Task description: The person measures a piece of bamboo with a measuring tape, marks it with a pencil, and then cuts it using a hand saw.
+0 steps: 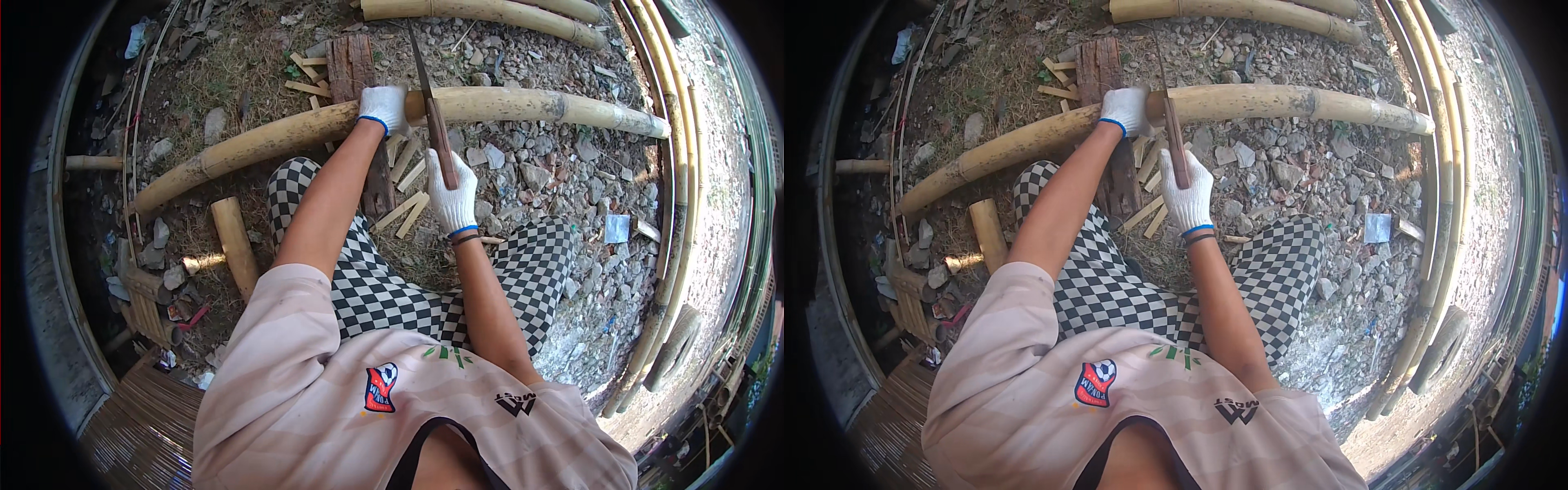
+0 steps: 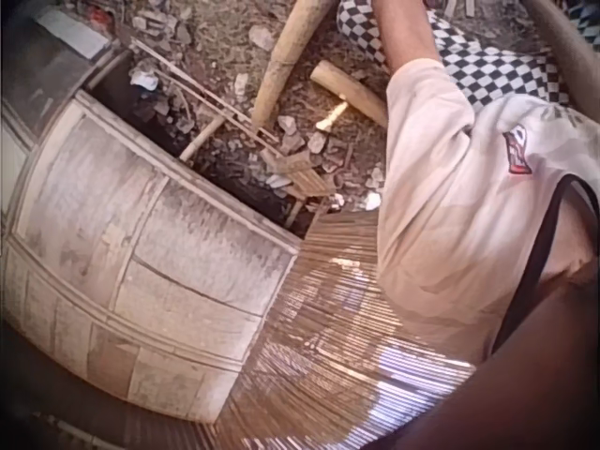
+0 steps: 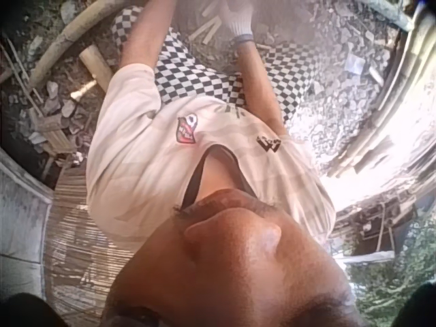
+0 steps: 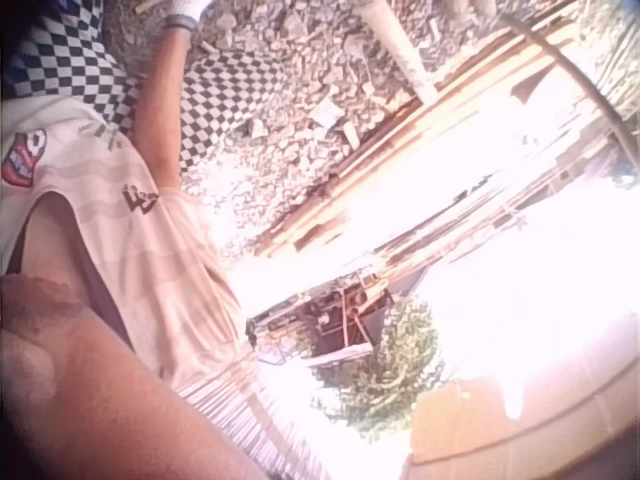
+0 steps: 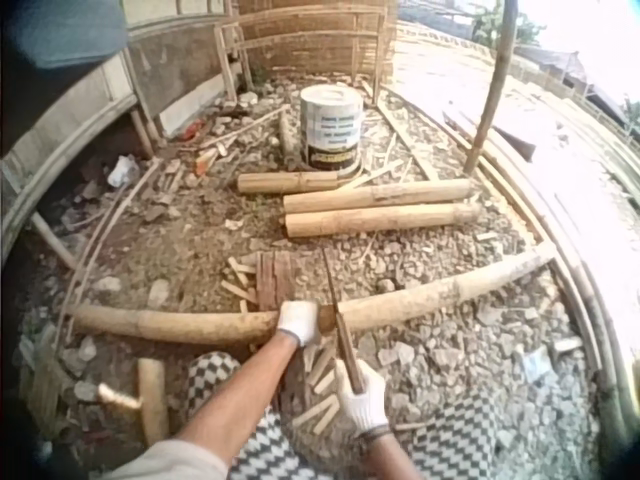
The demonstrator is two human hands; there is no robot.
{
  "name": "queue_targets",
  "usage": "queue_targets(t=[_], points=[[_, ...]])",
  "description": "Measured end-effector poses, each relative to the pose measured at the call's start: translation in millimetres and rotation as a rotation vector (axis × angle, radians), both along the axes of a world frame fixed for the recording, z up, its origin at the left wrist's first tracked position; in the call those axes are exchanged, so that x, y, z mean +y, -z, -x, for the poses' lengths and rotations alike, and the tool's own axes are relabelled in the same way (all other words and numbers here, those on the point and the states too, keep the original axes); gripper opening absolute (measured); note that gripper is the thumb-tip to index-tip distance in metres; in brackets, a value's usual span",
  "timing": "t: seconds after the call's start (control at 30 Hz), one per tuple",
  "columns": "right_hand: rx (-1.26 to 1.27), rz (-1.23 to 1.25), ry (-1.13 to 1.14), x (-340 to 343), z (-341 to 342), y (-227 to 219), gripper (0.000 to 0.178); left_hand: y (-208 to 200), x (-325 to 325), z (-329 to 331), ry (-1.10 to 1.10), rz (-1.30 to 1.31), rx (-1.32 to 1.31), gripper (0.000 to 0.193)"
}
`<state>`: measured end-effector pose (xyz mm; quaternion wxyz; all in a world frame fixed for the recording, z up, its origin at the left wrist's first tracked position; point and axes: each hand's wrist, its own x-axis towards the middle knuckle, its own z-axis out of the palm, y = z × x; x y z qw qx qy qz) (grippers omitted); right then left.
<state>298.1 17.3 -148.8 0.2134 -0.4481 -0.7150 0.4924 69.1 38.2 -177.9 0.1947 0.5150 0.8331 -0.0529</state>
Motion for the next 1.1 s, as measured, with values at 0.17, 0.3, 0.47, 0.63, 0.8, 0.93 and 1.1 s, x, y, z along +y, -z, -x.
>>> queue_targets(t=[0.17, 0.3, 0.47, 0.63, 0.8, 0.93, 1.1], points=[[-0.209, 0.094, -0.101, 34.6, 28.4, -59.4, 0.051, 18.7, -8.0, -21.4, 0.0, -0.241, 0.191, 0.068], [-0.012, -0.013, 0.002, -23.7, -37.1, -23.9, 0.036, 1.0, -5.9, -18.3, 0.009, -0.153, 0.094, 0.07], [-0.088, 0.051, -0.01, -86.5, -127.8, -120.1, 0.021, 5.0, 0.0, -2.0, 0.023, -0.098, 0.021, 0.074], [-0.039, 0.341, 0.087, -83.2, -132.7, -140.5, 0.022, 5.9, -4.4, -0.7, -0.001, -0.075, 0.032, 0.076], [-0.082, -0.002, 0.028, -19.6, -43.1, -73.2, 0.044, -1.0, 2.4, -15.9, 0.018, -0.115, 0.07, 0.073], [-0.029, 0.031, 0.017, -5.5, -11.8, -67.1, 0.049, 2.5, 4.6, -2.6, 0.008, -0.11, 0.046, 0.071], [0.014, 0.258, 0.087, -79.9, -127.1, -118.8, 0.044, -4.6, -5.6, -5.7, 0.008, -0.088, 0.04, 0.072]])
